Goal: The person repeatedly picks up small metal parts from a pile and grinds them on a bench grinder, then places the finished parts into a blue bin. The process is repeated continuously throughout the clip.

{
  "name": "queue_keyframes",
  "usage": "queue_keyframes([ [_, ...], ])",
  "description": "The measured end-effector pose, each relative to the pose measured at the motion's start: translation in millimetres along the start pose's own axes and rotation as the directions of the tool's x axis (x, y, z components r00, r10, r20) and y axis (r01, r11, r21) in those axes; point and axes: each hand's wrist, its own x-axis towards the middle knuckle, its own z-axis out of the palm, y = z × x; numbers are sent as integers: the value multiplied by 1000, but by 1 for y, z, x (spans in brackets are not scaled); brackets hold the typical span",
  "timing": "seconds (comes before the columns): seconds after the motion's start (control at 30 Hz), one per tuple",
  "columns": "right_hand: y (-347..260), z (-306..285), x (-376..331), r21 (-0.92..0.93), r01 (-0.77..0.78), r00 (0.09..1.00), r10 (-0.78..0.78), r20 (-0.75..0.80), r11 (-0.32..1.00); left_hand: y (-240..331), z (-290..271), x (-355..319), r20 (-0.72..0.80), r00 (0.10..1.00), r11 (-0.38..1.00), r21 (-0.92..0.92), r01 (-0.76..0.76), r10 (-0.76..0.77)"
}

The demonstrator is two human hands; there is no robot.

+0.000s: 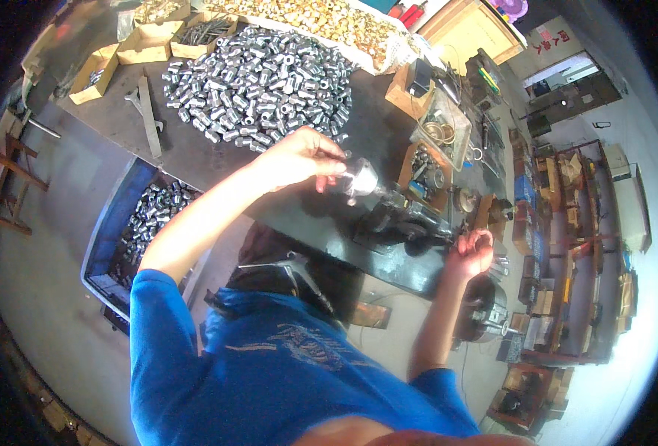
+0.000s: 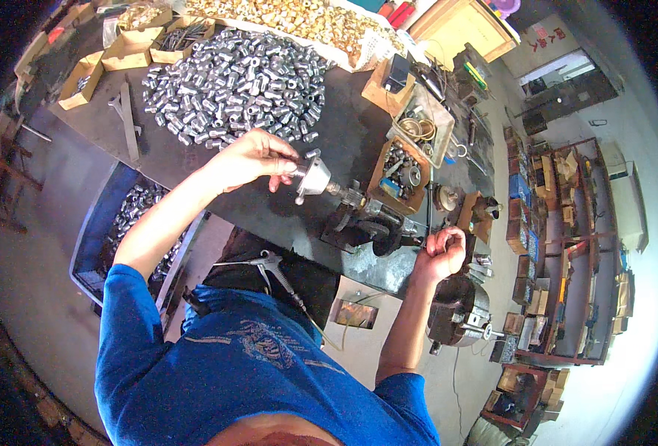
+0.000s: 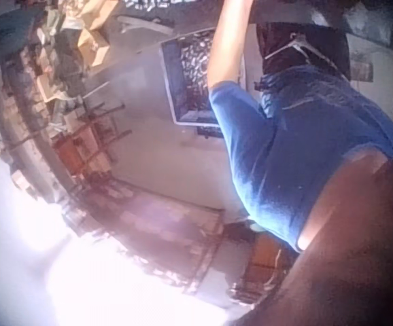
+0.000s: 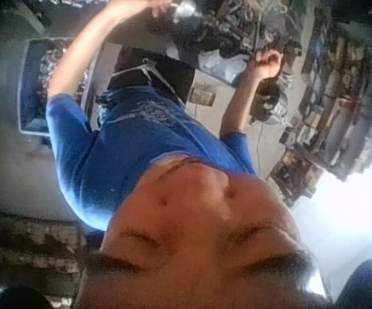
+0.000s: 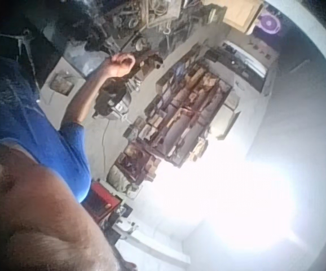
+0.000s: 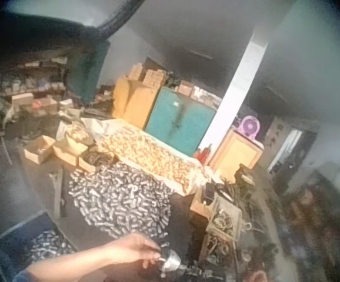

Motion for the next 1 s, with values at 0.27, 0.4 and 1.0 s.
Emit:
queue_keyframes([
  [0.27, -3, -8, 1, 29, -69, 996, 66, 66, 997, -1, 5, -4, -39, 999, 999, 35, -18, 20],
  [0.4, 2, 1, 14, -11, -90, 996, 90, 3, 996, 0, 6, -6, -46, 999, 1000, 1, 12, -12],
  [1.0, 20, 4, 37, -73, -184, 982, 180, -62, 980, 2, 14, -8, -101, 988, 994, 24, -111, 113],
])
